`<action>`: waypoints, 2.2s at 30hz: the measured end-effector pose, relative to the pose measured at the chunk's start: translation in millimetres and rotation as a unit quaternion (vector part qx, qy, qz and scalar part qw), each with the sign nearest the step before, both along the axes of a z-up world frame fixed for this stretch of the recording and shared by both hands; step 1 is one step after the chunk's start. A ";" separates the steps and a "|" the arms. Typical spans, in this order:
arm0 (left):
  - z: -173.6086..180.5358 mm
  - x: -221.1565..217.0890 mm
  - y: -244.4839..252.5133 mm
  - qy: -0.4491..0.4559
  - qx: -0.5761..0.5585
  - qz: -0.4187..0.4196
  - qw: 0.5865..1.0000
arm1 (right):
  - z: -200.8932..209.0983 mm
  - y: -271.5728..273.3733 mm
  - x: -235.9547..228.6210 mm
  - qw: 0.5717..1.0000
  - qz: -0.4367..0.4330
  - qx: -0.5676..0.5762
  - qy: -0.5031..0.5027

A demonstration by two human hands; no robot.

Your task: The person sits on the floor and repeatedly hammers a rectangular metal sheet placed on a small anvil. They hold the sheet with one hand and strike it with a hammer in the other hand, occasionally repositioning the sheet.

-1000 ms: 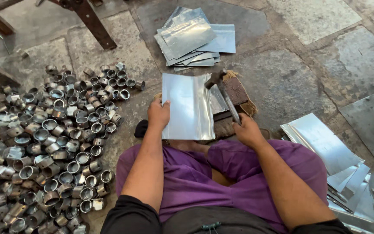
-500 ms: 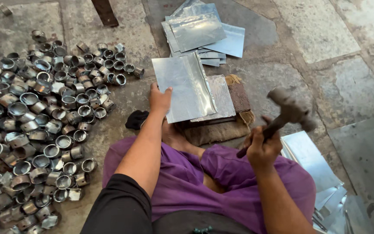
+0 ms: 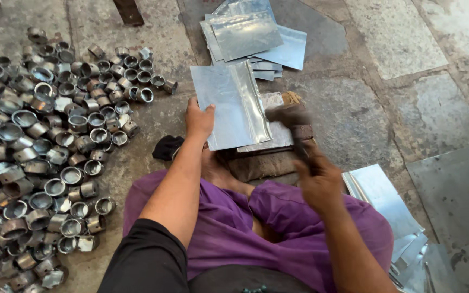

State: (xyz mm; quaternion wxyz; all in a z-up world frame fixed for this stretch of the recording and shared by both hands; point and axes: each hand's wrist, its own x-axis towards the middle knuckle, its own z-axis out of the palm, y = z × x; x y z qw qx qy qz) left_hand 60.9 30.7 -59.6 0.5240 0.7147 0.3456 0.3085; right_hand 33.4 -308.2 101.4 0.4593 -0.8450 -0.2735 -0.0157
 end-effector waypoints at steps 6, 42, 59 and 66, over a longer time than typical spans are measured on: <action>0.0 3.4 0.4 0.012 -0.002 0.000 1.000 | 56.7 -37.2 -1.4 0.911 0.050 0.354 -0.206; 17.4 -3.7 -3.4 0.016 0.017 -0.034 0.999 | 49.3 -8.2 -16.3 0.936 -0.005 0.341 -0.083; 24.5 -7.6 -8.1 0.049 0.030 -0.065 0.996 | 59.9 -14.7 -7.1 0.940 0.004 0.332 -0.080; 26.4 -9.5 -9.1 0.032 0.023 -0.064 0.997 | -72.1 -8.9 -2.5 0.992 -0.072 -0.047 -0.096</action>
